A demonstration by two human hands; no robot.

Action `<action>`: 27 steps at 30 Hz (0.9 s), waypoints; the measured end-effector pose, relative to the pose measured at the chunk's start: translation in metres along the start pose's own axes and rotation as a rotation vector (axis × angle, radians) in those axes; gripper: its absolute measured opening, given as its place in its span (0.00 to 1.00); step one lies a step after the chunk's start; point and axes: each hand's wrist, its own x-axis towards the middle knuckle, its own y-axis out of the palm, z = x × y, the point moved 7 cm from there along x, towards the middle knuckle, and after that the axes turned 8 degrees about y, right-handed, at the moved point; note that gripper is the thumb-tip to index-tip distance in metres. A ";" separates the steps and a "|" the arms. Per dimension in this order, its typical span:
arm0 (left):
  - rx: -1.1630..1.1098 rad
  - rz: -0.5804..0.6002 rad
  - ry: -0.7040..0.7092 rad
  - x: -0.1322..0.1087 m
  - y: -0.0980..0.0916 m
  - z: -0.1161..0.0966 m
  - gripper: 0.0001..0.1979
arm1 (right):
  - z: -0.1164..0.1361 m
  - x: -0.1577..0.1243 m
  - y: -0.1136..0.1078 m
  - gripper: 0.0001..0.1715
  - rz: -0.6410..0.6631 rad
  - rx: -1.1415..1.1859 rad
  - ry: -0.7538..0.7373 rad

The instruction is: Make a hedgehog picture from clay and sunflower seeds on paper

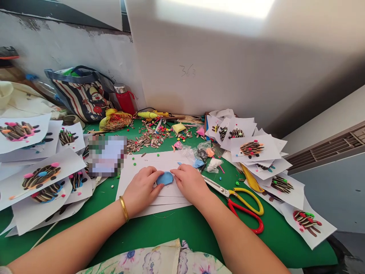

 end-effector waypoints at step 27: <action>0.049 0.078 0.149 -0.007 -0.002 -0.014 0.18 | 0.002 0.000 0.014 0.22 0.099 0.016 0.060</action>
